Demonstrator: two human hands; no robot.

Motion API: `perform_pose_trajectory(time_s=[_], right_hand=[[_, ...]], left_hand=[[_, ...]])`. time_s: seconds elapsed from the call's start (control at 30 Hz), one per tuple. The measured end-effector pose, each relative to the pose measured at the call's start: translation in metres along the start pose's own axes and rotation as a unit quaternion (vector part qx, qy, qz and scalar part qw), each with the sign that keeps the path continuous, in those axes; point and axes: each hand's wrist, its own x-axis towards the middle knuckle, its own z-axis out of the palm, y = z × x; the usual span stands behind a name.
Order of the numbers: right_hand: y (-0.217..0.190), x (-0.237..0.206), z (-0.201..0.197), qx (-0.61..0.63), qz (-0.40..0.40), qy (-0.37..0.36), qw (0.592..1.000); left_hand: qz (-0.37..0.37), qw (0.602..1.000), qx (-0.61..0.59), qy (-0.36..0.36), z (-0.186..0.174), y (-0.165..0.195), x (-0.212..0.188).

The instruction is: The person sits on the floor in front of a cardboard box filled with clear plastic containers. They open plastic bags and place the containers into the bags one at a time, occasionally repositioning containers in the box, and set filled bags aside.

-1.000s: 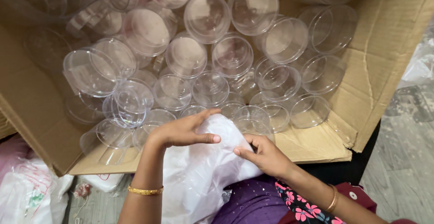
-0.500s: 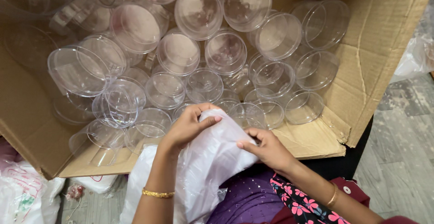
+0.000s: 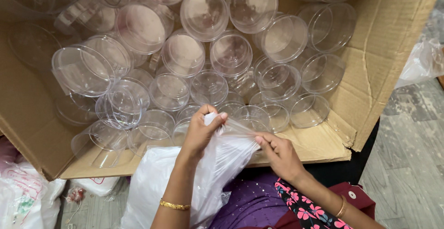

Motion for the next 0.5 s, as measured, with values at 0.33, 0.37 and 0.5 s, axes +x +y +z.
perform_pose_trajectory(time_s=[0.33, 0.37, 0.5], right_hand=[[0.057, 0.01, -0.037, 0.409, 0.085, -0.155, 0.895], [0.062, 0.002, -0.043, 0.427, 0.072, -0.194, 0.88], [0.062, -0.016, -0.063, 0.516, -0.032, -0.161, 0.841]], left_hand=[[-0.064, 0.967, -0.03, -0.245, -0.012, -0.01, -0.015], [-0.076, 0.967, -0.064, -0.236, -0.018, -0.008, -0.016], [-0.067, 0.973, -0.033, -0.22, -0.023, 0.003, -0.022]])
